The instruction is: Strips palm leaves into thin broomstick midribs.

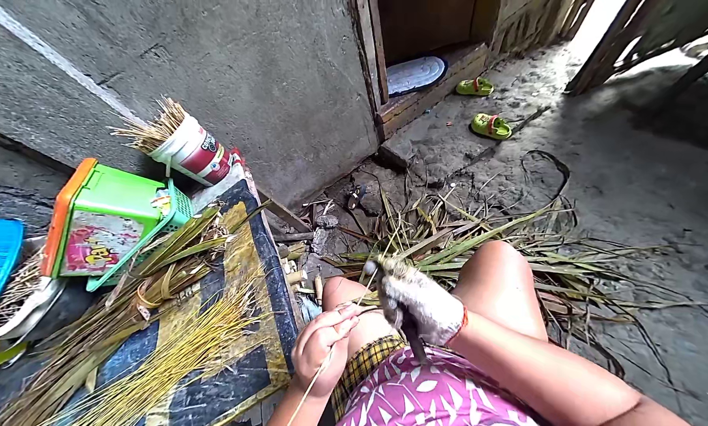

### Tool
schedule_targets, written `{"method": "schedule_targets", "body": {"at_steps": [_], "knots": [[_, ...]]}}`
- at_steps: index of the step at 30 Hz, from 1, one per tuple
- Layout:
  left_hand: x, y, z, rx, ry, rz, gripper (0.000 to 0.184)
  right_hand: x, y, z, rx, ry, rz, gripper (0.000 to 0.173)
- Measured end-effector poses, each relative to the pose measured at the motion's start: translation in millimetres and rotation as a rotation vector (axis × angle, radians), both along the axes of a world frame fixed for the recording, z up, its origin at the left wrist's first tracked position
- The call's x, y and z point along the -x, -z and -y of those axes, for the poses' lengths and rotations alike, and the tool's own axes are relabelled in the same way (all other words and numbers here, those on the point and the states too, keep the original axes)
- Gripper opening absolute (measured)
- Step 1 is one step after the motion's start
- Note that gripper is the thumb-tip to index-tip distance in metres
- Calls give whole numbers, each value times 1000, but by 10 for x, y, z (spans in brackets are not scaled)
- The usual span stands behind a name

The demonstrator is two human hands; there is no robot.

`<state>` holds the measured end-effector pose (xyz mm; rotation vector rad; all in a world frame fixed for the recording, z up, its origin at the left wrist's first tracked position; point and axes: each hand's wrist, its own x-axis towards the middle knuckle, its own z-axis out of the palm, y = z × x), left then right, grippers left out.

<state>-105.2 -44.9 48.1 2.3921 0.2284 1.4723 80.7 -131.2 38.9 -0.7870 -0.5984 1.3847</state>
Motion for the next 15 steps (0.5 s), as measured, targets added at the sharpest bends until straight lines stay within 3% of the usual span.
{"method": "schedule_targets", "body": {"at_steps": [2,6,8,11,15], "knots": [[37,-20,17,38,-5,3,9,-147,32,-94,56,124,-104,30],[38,29,21,117,15,47,9,-220,16,-84,53,216,-71,31],[22,32,21,147,18,68,8,-183,20,-23,11,154,-3,29],[-4,41,13,121,22,53,10,-36,-58,86,-15,-48,121,39],[-17,46,35,122,23,54,9,152,-137,185,-12,-200,120,32]]}}
